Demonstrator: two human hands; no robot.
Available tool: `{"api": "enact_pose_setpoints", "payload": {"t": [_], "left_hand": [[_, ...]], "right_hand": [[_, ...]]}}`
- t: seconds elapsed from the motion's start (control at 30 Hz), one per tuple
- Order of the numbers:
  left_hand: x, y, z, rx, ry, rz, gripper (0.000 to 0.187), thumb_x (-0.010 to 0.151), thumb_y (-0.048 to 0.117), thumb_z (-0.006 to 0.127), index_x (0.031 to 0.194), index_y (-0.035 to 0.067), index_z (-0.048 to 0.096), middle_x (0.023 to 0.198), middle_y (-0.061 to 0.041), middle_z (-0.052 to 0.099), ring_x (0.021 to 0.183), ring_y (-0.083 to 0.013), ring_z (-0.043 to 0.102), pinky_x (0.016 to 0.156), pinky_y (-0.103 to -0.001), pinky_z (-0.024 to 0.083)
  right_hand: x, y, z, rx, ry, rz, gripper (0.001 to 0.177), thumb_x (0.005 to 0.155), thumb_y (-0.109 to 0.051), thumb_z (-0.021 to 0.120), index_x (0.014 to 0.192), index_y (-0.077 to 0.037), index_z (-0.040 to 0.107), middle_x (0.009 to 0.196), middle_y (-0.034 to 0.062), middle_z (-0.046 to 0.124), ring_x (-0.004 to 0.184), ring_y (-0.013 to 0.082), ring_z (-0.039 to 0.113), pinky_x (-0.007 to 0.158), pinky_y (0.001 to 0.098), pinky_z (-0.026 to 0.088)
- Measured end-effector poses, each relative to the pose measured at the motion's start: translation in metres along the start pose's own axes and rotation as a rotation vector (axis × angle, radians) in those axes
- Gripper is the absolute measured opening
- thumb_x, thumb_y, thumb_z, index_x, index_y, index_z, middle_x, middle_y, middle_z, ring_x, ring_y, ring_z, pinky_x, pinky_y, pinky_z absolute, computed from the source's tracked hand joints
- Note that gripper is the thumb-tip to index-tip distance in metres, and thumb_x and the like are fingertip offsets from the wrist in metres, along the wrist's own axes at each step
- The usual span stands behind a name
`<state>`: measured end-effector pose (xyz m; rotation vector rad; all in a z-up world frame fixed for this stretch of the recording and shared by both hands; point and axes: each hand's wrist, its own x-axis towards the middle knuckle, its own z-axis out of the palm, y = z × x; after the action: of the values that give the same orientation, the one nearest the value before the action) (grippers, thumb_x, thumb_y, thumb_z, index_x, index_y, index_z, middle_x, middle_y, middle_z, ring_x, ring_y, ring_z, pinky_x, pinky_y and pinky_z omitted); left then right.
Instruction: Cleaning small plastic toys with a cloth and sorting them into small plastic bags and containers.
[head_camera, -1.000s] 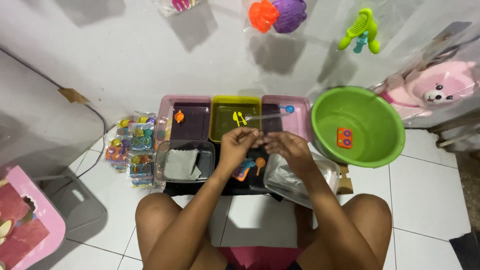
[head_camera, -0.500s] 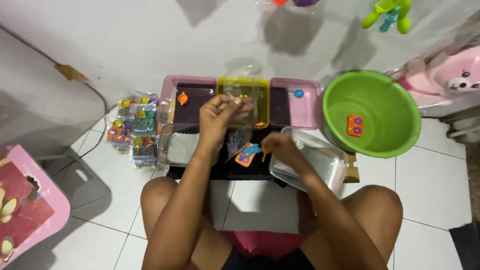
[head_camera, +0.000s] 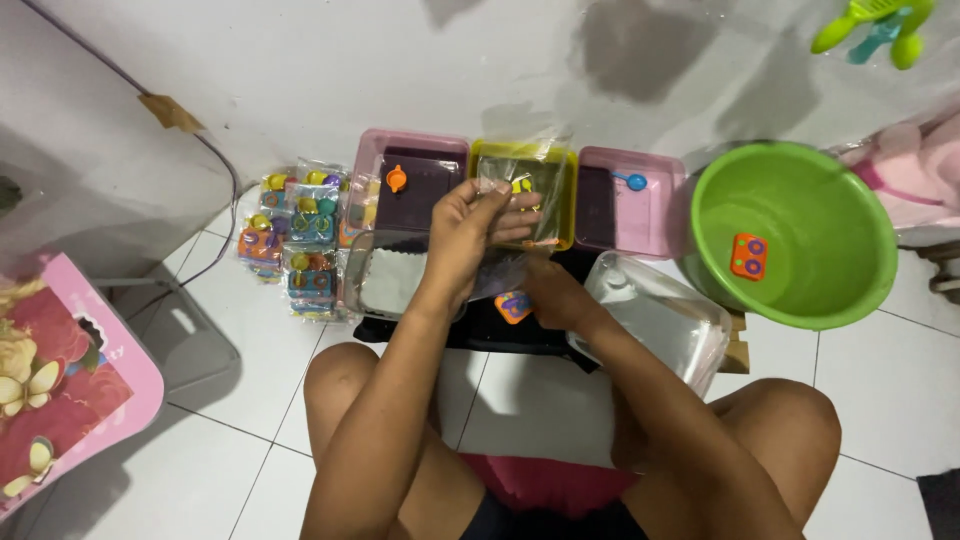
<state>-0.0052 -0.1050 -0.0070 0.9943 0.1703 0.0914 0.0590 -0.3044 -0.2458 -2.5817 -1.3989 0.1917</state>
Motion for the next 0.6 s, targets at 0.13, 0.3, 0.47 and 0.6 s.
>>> {"api": "enact_pose_setpoints", "payload": {"t": [0.13,0.3,0.47,0.6], "left_hand": [[-0.002,0.006,0.004,0.015,0.029,-0.022,0.025,0.098,0.016,0.061,0.114,-0.002,0.054,0.107,-0.031,0.072,0.092,-0.0382,0.075,0.077,-0.043,0.062],[-0.003,0.009,0.006,0.036,0.044,-0.045,0.033,0.098,0.017,0.061,0.121,-0.005,0.052,0.108,-0.031,0.072,0.095,-0.0382,0.074,0.080,-0.044,0.062],[-0.005,0.008,0.006,0.039,0.022,-0.048,0.028,0.099,0.013,0.056,0.120,-0.005,0.059,0.109,-0.029,0.073,0.094,-0.0360,0.075,0.080,-0.042,0.062],[-0.005,0.009,0.006,0.051,0.023,-0.053,0.028,0.099,0.012,0.055,0.119,-0.006,0.063,0.109,-0.029,0.073,0.095,-0.0350,0.075,0.080,-0.042,0.062]], "right_hand": [[-0.001,-0.020,-0.045,-0.068,-0.112,-0.031,0.057,0.077,-0.020,0.072,0.130,-0.001,0.063,0.131,0.0224,0.062,0.127,0.0401,0.057,0.116,0.0479,0.034],[-0.003,-0.041,-0.071,0.263,-0.103,0.099,0.051,0.084,-0.012,0.067,0.135,-0.003,0.063,0.138,0.0238,0.062,0.132,0.0440,0.054,0.117,0.0510,0.036],[-0.009,-0.017,-0.031,0.245,0.145,0.103,0.035,0.081,-0.024,0.077,0.107,-0.008,0.059,0.107,0.0144,0.062,0.105,0.0379,0.064,0.092,0.0455,0.054],[-0.011,-0.015,-0.035,0.224,0.177,0.108,0.035,0.077,-0.036,0.083,0.091,-0.013,0.060,0.100,0.0045,0.061,0.102,0.0285,0.065,0.087,0.0390,0.055]]}}
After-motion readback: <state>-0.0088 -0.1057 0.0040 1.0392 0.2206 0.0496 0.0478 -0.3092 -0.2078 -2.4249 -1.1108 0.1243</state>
